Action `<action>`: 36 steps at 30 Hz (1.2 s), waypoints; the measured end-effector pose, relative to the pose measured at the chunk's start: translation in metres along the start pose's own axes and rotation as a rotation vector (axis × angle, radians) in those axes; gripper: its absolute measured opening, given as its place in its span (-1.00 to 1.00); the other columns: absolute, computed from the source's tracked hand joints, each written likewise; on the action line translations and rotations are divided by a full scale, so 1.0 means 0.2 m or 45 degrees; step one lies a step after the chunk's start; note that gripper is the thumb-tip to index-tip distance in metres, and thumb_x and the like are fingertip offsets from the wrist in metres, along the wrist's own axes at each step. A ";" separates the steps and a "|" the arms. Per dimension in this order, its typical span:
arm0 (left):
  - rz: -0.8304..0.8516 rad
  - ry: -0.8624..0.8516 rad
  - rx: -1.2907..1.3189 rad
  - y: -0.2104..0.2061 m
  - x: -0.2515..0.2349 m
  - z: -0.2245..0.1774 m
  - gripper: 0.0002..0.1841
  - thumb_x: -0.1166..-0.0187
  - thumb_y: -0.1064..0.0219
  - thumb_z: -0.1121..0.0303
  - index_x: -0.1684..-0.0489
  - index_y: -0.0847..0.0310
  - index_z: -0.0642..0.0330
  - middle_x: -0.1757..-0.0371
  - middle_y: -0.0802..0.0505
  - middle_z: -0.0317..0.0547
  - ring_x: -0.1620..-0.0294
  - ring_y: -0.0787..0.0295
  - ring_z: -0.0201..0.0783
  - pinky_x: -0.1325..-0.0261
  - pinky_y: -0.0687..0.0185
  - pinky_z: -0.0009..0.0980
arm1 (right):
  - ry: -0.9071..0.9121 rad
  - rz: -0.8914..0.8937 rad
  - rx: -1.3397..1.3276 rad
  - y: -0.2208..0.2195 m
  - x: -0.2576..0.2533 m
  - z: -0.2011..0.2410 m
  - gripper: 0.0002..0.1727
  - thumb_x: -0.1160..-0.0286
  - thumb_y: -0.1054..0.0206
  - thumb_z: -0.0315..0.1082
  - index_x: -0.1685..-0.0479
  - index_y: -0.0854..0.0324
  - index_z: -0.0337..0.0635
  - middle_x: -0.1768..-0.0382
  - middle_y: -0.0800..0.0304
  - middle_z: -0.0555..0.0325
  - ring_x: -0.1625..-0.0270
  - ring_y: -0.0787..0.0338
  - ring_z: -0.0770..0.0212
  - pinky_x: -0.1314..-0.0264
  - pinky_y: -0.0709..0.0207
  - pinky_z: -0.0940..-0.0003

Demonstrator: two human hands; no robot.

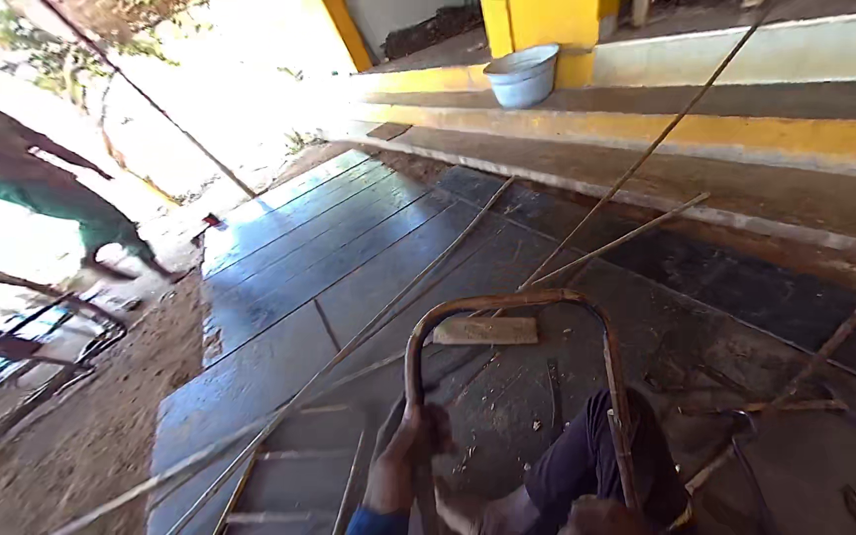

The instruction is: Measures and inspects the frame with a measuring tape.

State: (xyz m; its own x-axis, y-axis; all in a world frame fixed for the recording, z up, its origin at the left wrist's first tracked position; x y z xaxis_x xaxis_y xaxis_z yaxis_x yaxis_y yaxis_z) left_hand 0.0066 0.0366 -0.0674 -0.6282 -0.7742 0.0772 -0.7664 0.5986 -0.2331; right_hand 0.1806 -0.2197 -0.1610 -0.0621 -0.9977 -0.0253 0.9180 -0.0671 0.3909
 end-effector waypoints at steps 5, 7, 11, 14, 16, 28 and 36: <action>-0.137 0.007 0.004 -0.01 -0.01 -0.02 -0.54 -0.87 0.07 0.03 -0.32 -0.53 0.21 0.73 -0.40 -0.29 0.89 -0.23 -0.44 0.87 -0.28 -0.51 | 0.418 -0.250 -0.224 0.19 -0.33 0.26 -0.75 -0.70 -0.31 -0.34 -0.20 -0.79 -0.10 0.05 -0.86 0.14 0.36 -0.80 0.35 0.32 -0.80 0.37; 0.047 -0.048 0.175 0.03 0.05 -0.04 -0.50 -0.84 0.02 -0.04 -0.31 -0.53 0.21 0.70 -0.47 -0.30 0.86 -0.32 -0.46 0.84 -0.36 -0.52 | 0.537 -0.300 -0.251 0.30 -0.41 0.41 -0.75 -0.73 -0.28 -0.35 -0.22 -0.79 -0.08 -0.07 -0.83 0.13 0.36 -0.77 0.37 0.37 -0.77 0.42; 0.156 -0.215 0.023 0.11 0.12 -0.06 -0.55 -0.83 -0.08 0.12 -0.34 -0.57 0.35 0.27 -0.83 0.08 0.44 -0.80 -0.16 0.33 -0.84 -0.23 | 0.607 -0.309 -0.060 0.35 -0.48 0.59 -0.70 -0.74 -0.19 -0.37 -0.22 -0.80 0.01 -0.15 -0.84 0.26 0.38 -0.73 0.46 0.40 -0.71 0.50; -0.085 -0.131 0.086 0.09 0.12 -0.06 -0.54 -0.68 -0.01 0.27 -0.50 -0.41 0.26 0.36 -0.72 -0.02 0.58 -0.62 -0.29 0.60 -0.56 -0.45 | 0.580 -0.262 -0.081 0.33 -0.53 0.61 -0.65 -0.69 -0.18 -0.42 -0.22 -0.82 0.07 -0.17 -0.83 0.34 0.46 -0.65 0.51 0.49 -0.63 0.53; -0.173 -0.059 0.110 0.07 0.12 -0.06 -0.54 -0.70 -0.01 0.26 -0.55 -0.42 0.16 0.51 -0.59 -0.15 0.70 -0.47 -0.36 0.72 -0.42 -0.49 | 0.533 -0.248 -0.093 0.33 -0.55 0.60 -0.63 -0.64 -0.19 -0.43 -0.20 -0.85 0.11 -0.15 -0.83 0.40 0.48 -0.63 0.51 0.51 -0.60 0.53; 0.040 -0.098 0.217 0.09 0.13 -0.11 -0.55 -0.43 -0.43 0.30 -0.30 -0.61 0.23 0.58 -0.55 -0.21 0.71 -0.46 -0.44 0.65 -0.46 -0.53 | 0.434 -0.030 -0.199 0.38 -0.63 0.56 -0.56 -0.60 -0.18 -0.51 -0.25 -0.85 0.11 -0.24 -0.83 0.40 0.48 -0.61 0.51 0.50 -0.56 0.53; -0.047 -0.150 0.141 0.08 0.11 -0.11 -0.63 -0.37 -0.64 0.21 0.11 -0.69 0.30 0.55 -0.68 -0.02 0.64 -0.60 -0.34 0.53 -0.61 -0.47 | 0.458 -0.016 -0.165 0.35 -0.67 0.52 -0.57 -0.61 -0.17 -0.53 -0.23 -0.85 0.05 -0.23 -0.84 0.38 0.43 -0.63 0.51 0.43 -0.59 0.54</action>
State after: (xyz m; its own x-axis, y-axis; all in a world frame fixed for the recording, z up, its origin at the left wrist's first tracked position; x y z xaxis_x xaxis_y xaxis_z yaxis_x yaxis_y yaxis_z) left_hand -0.0227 0.0338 -0.0484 -0.5747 -0.8180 -0.0252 -0.7652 0.5480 -0.3380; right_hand 0.2124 -0.0915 -0.0352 0.0464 -0.9320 -0.3596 0.9613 -0.0562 0.2697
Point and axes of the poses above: each hand's wrist, its own x-axis away from the middle knuckle, its own y-axis out of the back of the hand, z = x × y, the point moved 1 cm from there along -x, towards the middle knuckle
